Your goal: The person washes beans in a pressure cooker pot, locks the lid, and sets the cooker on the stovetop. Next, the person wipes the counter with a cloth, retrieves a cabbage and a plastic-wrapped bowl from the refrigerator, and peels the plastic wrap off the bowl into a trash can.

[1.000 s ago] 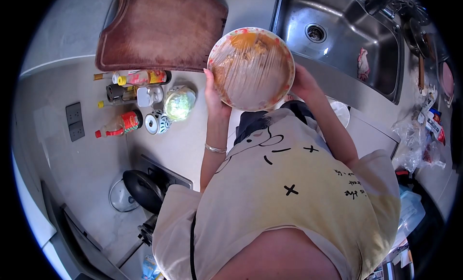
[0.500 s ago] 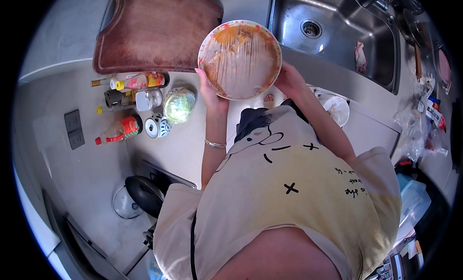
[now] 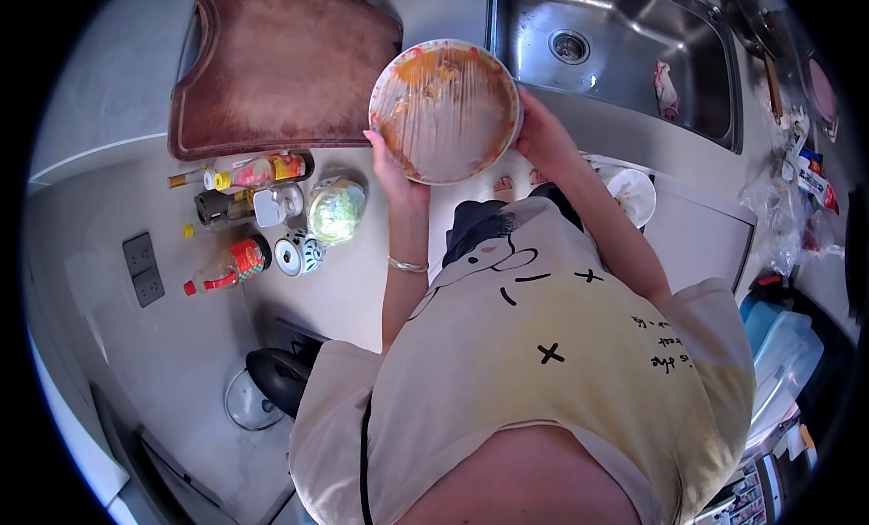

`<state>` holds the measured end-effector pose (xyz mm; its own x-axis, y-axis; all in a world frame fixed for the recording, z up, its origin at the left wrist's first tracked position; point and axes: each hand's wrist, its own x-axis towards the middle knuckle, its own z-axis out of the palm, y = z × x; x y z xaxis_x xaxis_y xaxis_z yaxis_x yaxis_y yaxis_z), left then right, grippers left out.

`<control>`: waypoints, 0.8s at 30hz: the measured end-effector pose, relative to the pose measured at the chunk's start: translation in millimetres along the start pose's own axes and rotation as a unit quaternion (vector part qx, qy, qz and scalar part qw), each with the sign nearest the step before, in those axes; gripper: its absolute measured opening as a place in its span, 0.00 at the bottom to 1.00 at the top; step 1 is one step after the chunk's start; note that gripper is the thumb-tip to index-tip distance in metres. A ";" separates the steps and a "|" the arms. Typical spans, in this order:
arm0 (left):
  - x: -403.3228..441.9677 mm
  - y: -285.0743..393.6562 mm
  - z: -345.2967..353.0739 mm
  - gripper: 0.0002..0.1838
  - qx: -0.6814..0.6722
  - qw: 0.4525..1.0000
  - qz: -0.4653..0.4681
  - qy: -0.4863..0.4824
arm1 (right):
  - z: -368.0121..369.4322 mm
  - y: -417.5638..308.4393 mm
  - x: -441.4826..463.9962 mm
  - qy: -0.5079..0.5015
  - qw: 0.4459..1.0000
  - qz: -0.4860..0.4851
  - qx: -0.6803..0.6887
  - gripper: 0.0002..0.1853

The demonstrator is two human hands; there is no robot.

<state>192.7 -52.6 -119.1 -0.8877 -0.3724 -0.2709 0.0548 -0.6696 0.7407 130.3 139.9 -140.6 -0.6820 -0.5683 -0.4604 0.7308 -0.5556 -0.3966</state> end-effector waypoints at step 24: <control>24.9 -20.5 7.6 0.31 0.013 1.000 0.017 0.015 | -0.8 13.5 -16.0 0.041 0.992 -0.098 -0.063 0.11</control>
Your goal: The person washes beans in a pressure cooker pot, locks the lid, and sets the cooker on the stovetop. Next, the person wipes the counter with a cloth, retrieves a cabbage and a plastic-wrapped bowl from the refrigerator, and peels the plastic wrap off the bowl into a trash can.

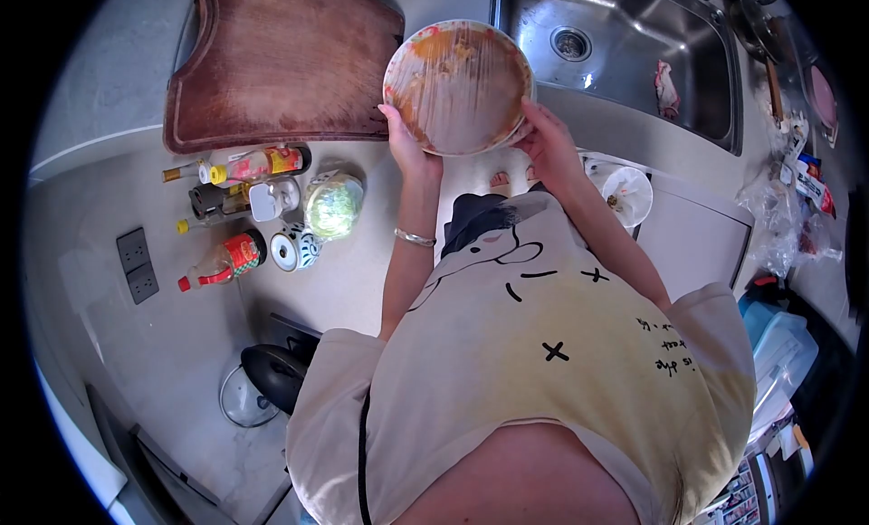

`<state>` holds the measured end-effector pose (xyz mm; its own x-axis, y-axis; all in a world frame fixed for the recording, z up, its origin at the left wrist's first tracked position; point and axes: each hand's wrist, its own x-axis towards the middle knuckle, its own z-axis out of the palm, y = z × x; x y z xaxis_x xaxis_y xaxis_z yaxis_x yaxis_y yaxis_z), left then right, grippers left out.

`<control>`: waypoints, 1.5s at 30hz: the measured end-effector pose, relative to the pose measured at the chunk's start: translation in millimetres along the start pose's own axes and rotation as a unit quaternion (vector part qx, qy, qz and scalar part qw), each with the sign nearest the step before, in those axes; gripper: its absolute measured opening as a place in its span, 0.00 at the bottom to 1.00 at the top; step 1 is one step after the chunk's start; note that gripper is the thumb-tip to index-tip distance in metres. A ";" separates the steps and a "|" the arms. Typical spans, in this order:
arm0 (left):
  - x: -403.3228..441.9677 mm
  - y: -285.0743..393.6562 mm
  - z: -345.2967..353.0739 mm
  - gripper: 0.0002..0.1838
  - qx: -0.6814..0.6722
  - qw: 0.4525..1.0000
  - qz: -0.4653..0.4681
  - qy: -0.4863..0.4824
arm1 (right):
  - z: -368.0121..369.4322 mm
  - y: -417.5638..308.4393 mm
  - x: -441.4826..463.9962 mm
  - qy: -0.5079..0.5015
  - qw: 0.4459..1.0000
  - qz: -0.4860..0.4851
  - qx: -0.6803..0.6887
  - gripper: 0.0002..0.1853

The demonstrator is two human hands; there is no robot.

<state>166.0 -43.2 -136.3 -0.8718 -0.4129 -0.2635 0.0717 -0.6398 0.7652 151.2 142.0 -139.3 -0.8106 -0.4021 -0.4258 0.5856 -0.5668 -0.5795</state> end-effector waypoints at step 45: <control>14.6 -49.3 7.3 0.27 -0.091 0.993 -0.046 -0.061 | -26.4 -65.6 11.0 0.170 0.819 -0.366 -0.407 0.16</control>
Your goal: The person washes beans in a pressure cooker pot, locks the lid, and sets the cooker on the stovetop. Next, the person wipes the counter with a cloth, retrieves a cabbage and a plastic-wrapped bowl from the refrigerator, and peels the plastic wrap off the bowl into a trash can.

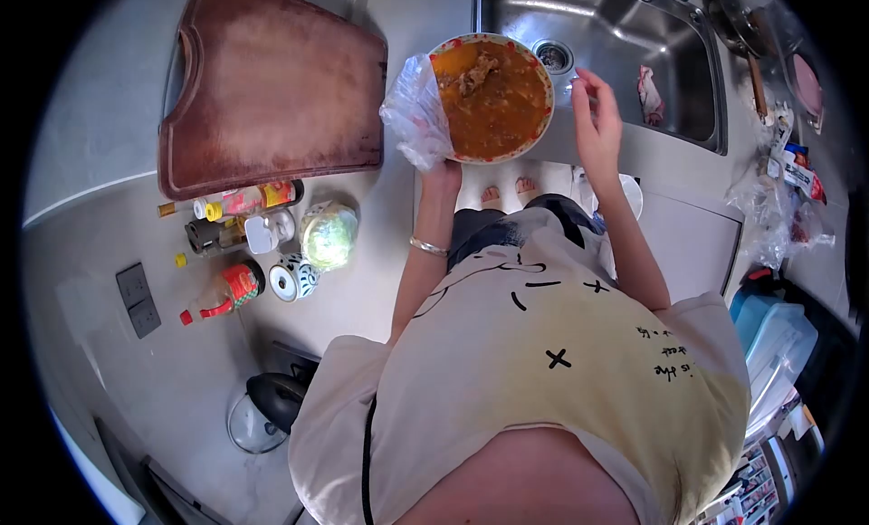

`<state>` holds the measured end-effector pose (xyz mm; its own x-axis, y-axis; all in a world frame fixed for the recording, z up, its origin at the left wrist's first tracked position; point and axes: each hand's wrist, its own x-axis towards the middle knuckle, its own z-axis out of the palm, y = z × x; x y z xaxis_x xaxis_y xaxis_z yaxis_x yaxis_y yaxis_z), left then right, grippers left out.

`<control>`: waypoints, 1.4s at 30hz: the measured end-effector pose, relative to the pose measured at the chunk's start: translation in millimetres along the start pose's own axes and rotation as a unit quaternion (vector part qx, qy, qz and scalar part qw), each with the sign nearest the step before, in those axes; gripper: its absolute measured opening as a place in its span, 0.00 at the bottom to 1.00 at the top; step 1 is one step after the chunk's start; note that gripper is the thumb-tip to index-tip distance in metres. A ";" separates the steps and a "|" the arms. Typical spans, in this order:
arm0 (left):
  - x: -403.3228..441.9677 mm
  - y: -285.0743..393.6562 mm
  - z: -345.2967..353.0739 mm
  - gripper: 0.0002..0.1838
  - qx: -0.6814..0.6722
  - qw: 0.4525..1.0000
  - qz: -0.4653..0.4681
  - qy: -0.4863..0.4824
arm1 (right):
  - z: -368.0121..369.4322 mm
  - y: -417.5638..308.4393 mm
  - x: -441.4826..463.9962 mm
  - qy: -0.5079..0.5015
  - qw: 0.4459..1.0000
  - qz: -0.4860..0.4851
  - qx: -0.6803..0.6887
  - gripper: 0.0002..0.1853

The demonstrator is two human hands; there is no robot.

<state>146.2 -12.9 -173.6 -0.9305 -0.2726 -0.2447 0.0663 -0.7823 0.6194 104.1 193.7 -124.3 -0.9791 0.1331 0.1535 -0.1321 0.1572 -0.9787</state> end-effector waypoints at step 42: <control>-28.1 -57.7 120.7 0.36 0.391 0.760 0.097 -0.510 | -111.3 6.2 -118.8 0.288 0.843 0.249 0.379 0.31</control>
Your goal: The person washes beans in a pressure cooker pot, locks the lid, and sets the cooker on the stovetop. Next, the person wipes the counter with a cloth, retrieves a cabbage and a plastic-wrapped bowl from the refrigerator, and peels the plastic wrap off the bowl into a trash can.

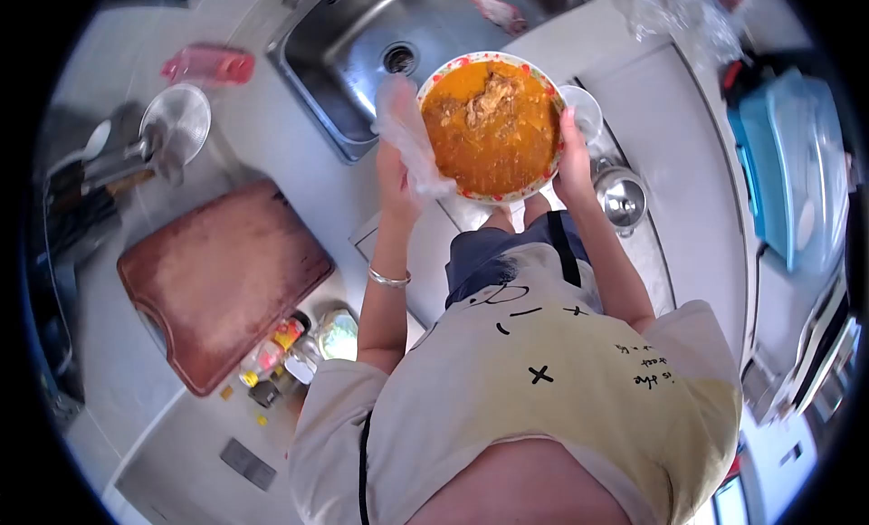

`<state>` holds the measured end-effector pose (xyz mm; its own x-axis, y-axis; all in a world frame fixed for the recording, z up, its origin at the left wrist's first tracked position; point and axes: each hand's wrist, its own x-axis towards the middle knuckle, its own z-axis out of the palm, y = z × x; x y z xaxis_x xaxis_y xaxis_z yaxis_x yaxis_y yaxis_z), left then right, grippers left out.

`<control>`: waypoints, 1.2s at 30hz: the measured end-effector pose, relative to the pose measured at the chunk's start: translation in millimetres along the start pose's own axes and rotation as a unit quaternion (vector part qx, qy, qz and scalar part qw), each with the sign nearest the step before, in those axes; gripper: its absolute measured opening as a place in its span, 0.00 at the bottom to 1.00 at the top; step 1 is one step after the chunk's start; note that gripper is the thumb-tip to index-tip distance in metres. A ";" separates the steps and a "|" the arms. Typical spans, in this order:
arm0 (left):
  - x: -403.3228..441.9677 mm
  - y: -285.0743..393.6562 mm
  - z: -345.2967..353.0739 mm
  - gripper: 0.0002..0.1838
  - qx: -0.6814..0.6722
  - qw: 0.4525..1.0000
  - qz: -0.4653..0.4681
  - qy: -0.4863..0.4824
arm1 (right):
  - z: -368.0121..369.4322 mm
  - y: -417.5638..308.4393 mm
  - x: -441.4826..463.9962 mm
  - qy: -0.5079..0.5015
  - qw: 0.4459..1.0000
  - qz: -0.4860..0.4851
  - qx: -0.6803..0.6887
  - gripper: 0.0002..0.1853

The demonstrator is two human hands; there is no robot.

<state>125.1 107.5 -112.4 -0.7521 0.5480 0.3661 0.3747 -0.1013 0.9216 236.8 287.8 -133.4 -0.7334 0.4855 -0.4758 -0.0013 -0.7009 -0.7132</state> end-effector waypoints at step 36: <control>-43.4 -257.7 393.6 0.15 0.297 0.894 0.105 -0.320 | -381.6 118.1 108.6 0.167 0.971 -0.141 -0.101 0.23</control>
<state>274.5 436.7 -416.6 -0.2380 0.9506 0.1991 0.8355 0.0959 0.5410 416.5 457.1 -465.7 -0.4617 0.8090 -0.3638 -0.0116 -0.4156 -0.9095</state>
